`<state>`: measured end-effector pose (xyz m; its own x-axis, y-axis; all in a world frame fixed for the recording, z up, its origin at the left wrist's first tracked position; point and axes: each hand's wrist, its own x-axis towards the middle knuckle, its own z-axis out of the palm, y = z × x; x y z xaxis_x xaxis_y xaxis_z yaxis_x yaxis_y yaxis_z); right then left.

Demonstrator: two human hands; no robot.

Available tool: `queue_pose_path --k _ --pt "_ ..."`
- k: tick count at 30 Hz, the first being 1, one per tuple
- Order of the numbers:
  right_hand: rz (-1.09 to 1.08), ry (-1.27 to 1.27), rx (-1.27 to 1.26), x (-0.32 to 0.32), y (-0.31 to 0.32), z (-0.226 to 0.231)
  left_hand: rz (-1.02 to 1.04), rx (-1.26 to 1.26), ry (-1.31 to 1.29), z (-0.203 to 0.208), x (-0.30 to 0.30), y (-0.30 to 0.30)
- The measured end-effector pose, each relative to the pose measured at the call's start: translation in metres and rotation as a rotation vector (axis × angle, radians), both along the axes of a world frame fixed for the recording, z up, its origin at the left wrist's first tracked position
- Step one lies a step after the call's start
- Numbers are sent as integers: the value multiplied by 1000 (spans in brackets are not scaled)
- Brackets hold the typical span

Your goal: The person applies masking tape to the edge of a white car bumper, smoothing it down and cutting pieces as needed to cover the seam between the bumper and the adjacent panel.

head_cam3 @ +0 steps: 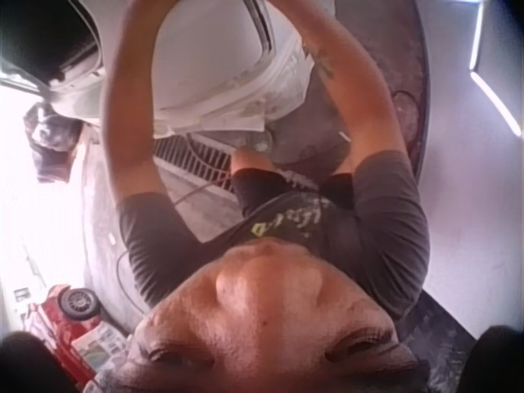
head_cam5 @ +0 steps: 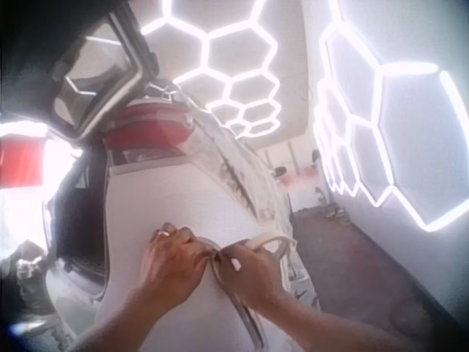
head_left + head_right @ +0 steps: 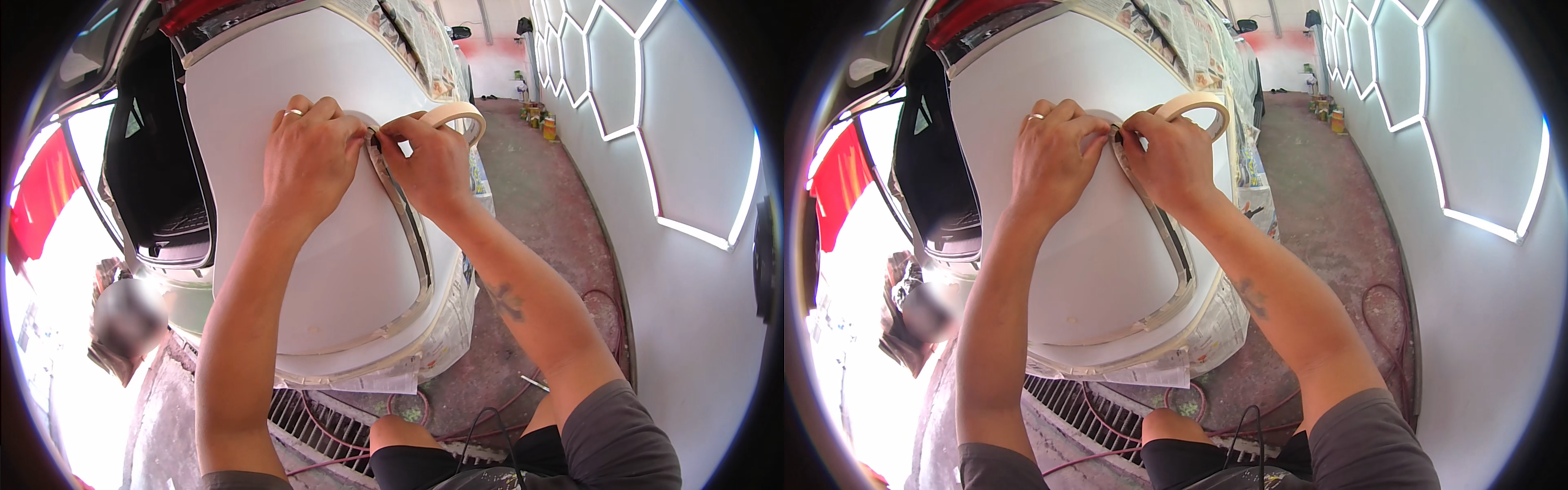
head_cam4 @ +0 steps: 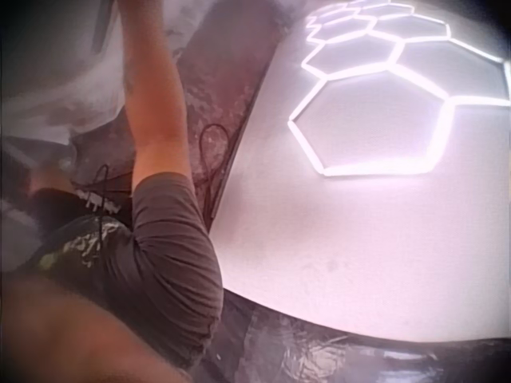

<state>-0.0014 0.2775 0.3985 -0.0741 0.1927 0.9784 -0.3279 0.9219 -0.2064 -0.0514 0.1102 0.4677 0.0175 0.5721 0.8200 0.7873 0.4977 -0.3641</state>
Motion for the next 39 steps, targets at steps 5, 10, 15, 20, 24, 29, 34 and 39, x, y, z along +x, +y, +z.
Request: queue_pose_path --k 5,10,15,20,24,29,34,39 --pt "19 -12 -1 1 -1 2 -62 50 -63 2 -3 -2" --pt "18 -24 17 1 3 2 -20 54 -64 1 5 6" --pt "21 -34 29 2 3 3 4 45 -6 0 2 9" --pt "21 -35 27 2 5 1 6 30 48 -4 1 11" --pt "43 -50 17 2 6 1 28 23 40 -5 4 12" --pt "77 -69 3 3 5 2 76 83 -15 -11 9 16" --pt "101 -63 -12 3 5 0 70 109 -100 -20 13 13" --pt "143 -72 -30 5 4 0 31 131 -141 -22 10 6"
